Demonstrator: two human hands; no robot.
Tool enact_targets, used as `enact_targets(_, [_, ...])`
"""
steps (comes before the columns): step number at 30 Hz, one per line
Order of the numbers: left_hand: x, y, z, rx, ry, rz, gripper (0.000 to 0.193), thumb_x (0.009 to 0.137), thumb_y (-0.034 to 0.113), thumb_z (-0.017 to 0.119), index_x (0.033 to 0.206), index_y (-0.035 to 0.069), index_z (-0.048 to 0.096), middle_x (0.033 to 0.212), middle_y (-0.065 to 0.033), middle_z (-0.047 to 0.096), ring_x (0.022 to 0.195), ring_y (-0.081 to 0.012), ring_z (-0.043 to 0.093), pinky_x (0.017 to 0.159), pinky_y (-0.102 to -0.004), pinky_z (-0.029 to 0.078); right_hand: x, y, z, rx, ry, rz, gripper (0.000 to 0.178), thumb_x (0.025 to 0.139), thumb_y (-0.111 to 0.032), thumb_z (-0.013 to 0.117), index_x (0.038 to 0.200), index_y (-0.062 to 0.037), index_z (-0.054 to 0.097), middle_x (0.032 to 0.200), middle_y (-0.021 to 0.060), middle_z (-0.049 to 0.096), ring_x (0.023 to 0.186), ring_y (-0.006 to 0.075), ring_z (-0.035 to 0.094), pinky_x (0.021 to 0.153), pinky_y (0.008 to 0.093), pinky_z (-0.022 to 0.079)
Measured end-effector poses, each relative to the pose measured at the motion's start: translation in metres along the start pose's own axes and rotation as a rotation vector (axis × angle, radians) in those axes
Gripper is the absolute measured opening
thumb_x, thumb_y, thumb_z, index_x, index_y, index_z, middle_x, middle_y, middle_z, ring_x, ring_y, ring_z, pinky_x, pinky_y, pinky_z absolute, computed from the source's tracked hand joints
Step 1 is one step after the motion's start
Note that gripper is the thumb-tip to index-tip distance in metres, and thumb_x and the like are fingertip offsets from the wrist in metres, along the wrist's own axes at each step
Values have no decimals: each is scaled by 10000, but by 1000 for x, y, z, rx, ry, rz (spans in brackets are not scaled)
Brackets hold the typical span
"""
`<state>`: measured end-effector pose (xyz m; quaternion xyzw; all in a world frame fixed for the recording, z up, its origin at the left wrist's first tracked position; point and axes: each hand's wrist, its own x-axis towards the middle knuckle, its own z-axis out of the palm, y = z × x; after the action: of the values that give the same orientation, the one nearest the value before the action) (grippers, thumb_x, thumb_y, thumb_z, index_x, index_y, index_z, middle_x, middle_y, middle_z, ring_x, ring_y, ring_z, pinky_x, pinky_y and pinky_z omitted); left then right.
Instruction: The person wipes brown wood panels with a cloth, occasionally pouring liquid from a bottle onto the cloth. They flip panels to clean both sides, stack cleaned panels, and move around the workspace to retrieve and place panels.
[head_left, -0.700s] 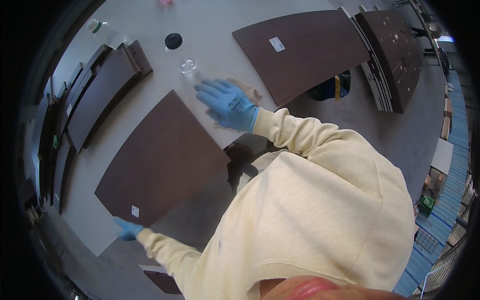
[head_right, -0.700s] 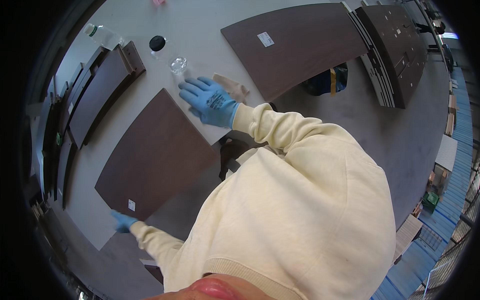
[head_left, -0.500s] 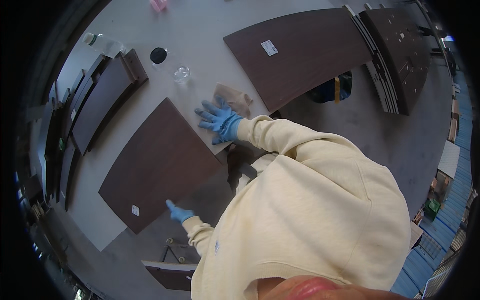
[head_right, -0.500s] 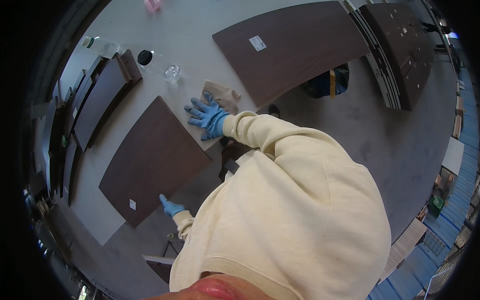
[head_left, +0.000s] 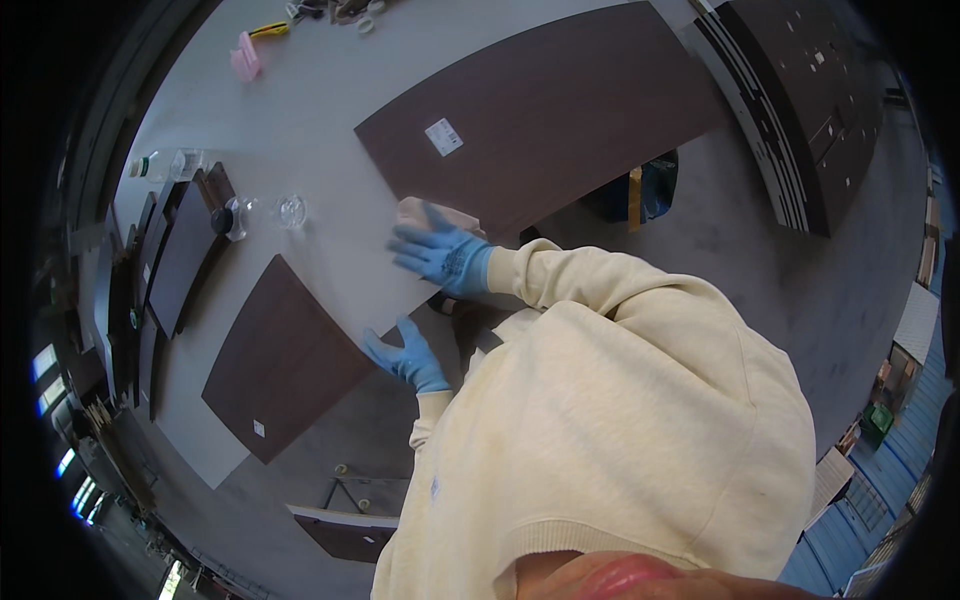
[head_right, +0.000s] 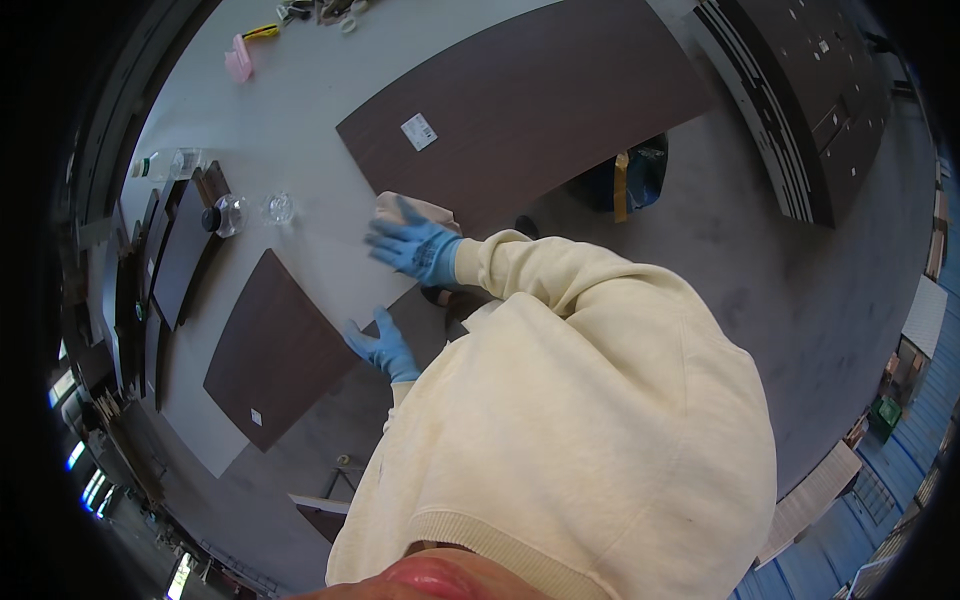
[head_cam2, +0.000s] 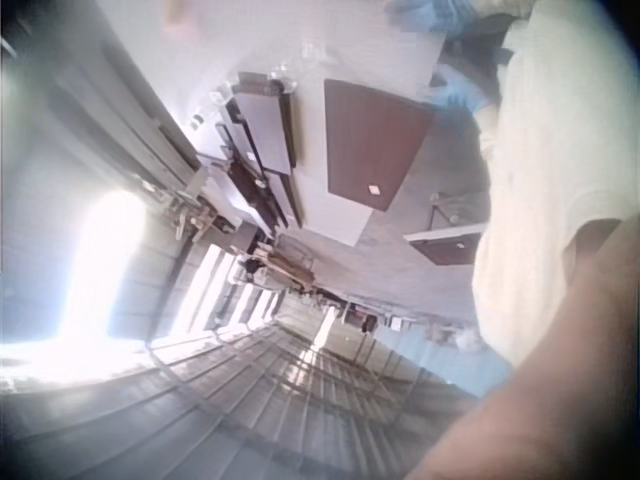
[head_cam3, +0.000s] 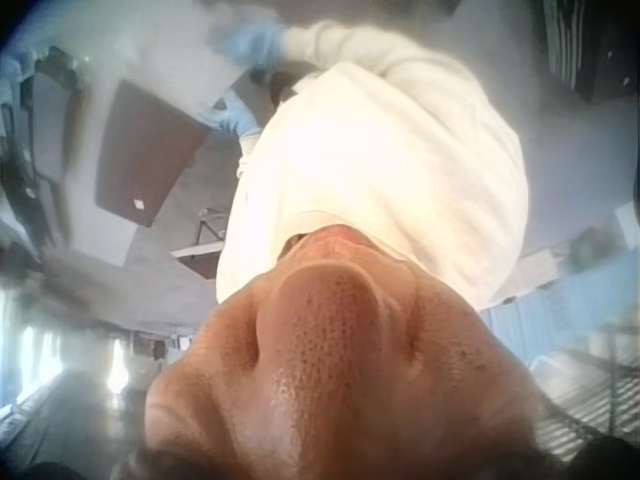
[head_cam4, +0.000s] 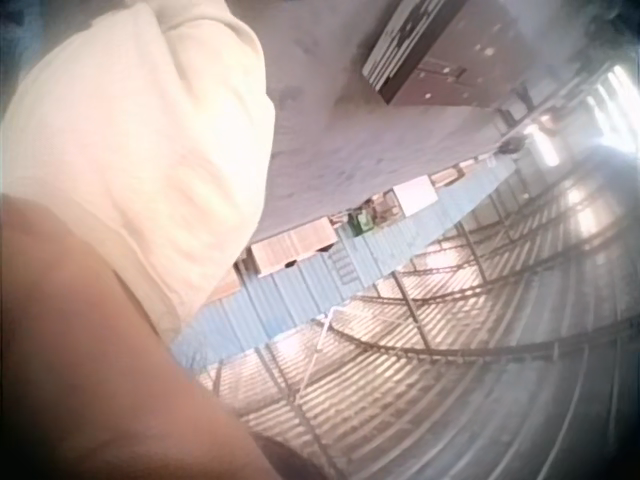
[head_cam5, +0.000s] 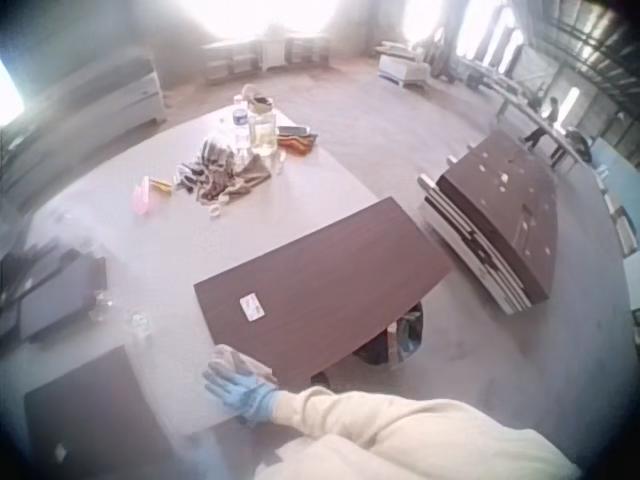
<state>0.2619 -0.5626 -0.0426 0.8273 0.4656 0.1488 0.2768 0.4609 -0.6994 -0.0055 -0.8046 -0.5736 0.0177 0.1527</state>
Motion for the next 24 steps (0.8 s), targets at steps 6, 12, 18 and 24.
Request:
enact_targets(6, [26,80,81,59,-178,503,742,915,327,713,1529,16,438,1620,-289,316,1493,-472,312,1211,-547,278,-90,131,37,-75,251,359,595,898,-328,660,1456,-171,530,1615,124,337,1504,359,310,1155,725,262])
enact_targets(12, [37,74,117,292,-227,564,805,940,390,645,1604,59,333,1682,-229,246,1549,-455,203,1251,-573,137,-330,348,-97,175,537,1728,351,996,-173,505,1311,-37,580,1222,199,634,880,346,689,800,457,606])
enact_targets(18, [43,57,122,225,-274,575,809,953,415,629,1614,67,318,1681,-218,259,1552,-455,192,1252,-574,128,-256,275,-100,-229,653,869,366,963,-38,558,1329,-23,550,1193,157,623,947,310,658,843,416,588])
enact_targets(24, [49,53,120,267,-323,575,799,965,438,617,1618,82,322,1676,-217,275,1543,-455,220,1253,-553,160,-105,113,0,109,145,270,607,914,-427,663,1444,-169,514,1569,145,441,1479,335,397,1199,612,298])
